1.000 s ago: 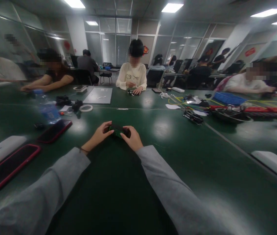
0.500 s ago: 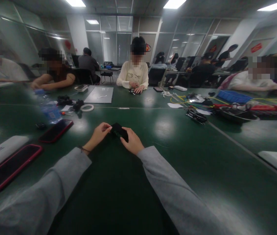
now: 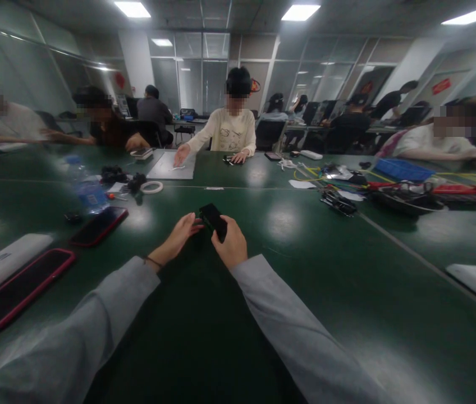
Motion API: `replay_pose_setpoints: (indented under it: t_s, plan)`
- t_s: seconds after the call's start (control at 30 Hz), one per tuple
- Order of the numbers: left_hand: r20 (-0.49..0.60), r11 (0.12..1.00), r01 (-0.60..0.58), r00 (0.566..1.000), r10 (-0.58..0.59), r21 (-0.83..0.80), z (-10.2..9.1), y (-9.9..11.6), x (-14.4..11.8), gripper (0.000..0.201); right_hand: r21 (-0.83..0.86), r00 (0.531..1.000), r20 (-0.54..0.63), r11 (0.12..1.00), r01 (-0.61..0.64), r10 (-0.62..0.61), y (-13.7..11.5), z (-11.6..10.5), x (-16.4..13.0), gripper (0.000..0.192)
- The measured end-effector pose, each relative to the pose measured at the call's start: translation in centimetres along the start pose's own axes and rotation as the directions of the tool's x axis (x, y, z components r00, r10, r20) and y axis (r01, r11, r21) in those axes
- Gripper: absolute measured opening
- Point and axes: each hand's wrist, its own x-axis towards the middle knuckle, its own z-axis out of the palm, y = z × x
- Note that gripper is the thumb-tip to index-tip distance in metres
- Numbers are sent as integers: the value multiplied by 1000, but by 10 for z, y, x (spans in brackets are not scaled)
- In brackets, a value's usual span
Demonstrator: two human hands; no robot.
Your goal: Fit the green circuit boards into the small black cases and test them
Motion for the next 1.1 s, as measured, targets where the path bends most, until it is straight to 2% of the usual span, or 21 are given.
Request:
replay_pose_setpoints:
  t_s: [0.1,0.17,0.23,0.3,0.37,0.47,0.6,0.83,1.0,1.1]
  plan:
    - [117,921,262,964,-237,-288,16,2,-7,55,-84,996,0,992,91,-91,-12,2,-5,47]
    - [194,837,385,923,-334,-390,21,4,-11,63,-129,976,105,971,201,-189,-20,2,-8,48]
    - [214,787,426,905,-369,-447,21,6,-13,66,-149,934,233,939,309,-270,-27,1,-9,49]
    - [182,777,424,905,-384,-466,19,7,-15,65,-147,899,310,919,367,-309,-31,-1,-9,48]
    - [152,789,424,904,-400,-445,16,8,-15,67,-119,892,316,919,376,-323,-32,-2,-9,48]
    - [163,828,408,913,-374,-384,15,9,-14,73,-39,914,270,945,325,-303,-31,-3,-8,58]
    - [193,867,372,926,-324,-331,16,8,-14,78,15,952,224,977,212,-210,-27,-1,-8,65]
    - [235,844,388,918,-319,-370,17,8,-16,76,19,938,259,972,234,-231,-27,0,-8,51]
    - [162,826,362,932,-324,-431,17,7,-16,74,63,963,167,977,202,-210,-29,-1,-8,48]
    - [162,830,359,933,-320,-427,14,8,-17,76,107,975,110,977,184,-196,-29,-4,-8,49]
